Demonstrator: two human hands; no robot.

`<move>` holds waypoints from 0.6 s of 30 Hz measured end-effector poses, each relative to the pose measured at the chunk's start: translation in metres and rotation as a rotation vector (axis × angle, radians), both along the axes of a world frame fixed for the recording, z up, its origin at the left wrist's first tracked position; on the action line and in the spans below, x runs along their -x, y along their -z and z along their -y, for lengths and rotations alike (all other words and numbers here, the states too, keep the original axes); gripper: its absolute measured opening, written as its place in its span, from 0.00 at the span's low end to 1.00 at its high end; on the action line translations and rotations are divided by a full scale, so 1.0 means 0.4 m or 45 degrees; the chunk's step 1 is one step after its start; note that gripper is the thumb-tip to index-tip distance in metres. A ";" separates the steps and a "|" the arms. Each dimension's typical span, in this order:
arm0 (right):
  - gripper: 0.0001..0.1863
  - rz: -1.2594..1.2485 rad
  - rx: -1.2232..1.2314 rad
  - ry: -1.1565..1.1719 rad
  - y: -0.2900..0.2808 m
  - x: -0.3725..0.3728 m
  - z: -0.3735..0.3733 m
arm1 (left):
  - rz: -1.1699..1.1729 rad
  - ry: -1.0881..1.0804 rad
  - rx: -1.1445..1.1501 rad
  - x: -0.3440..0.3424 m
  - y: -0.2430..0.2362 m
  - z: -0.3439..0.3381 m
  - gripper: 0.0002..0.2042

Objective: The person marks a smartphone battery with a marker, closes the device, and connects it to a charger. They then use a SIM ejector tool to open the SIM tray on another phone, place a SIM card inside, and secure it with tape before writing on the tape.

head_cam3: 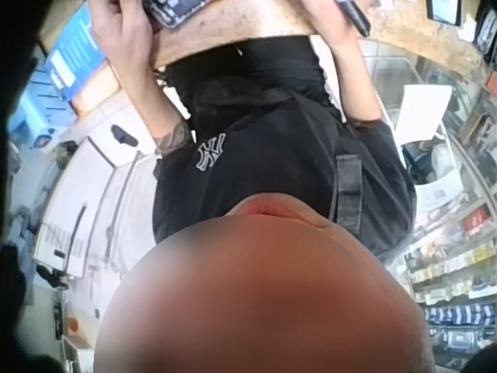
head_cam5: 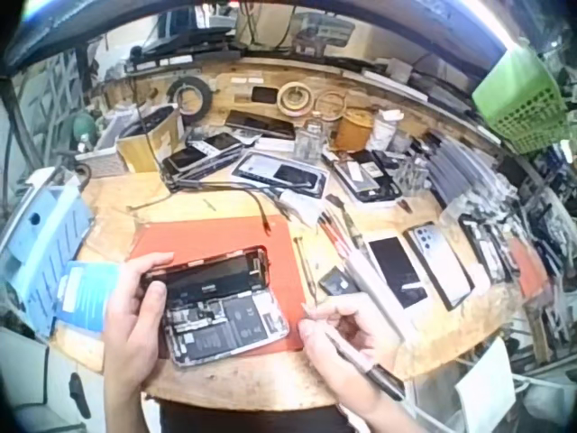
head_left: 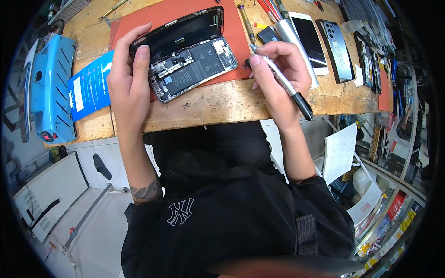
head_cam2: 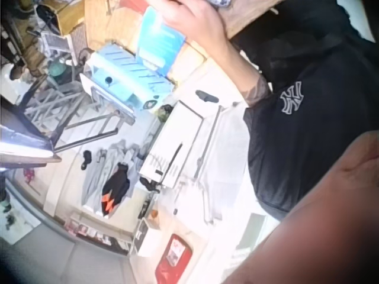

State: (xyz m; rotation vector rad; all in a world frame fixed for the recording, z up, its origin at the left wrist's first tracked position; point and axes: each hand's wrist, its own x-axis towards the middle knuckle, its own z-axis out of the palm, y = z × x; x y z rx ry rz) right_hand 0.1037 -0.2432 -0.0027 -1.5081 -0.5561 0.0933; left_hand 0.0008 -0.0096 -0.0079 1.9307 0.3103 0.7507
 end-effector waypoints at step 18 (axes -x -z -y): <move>0.22 0.350 0.123 0.213 -0.011 -0.003 0.136 | -0.210 0.442 -0.233 0.058 -0.068 -0.011 0.16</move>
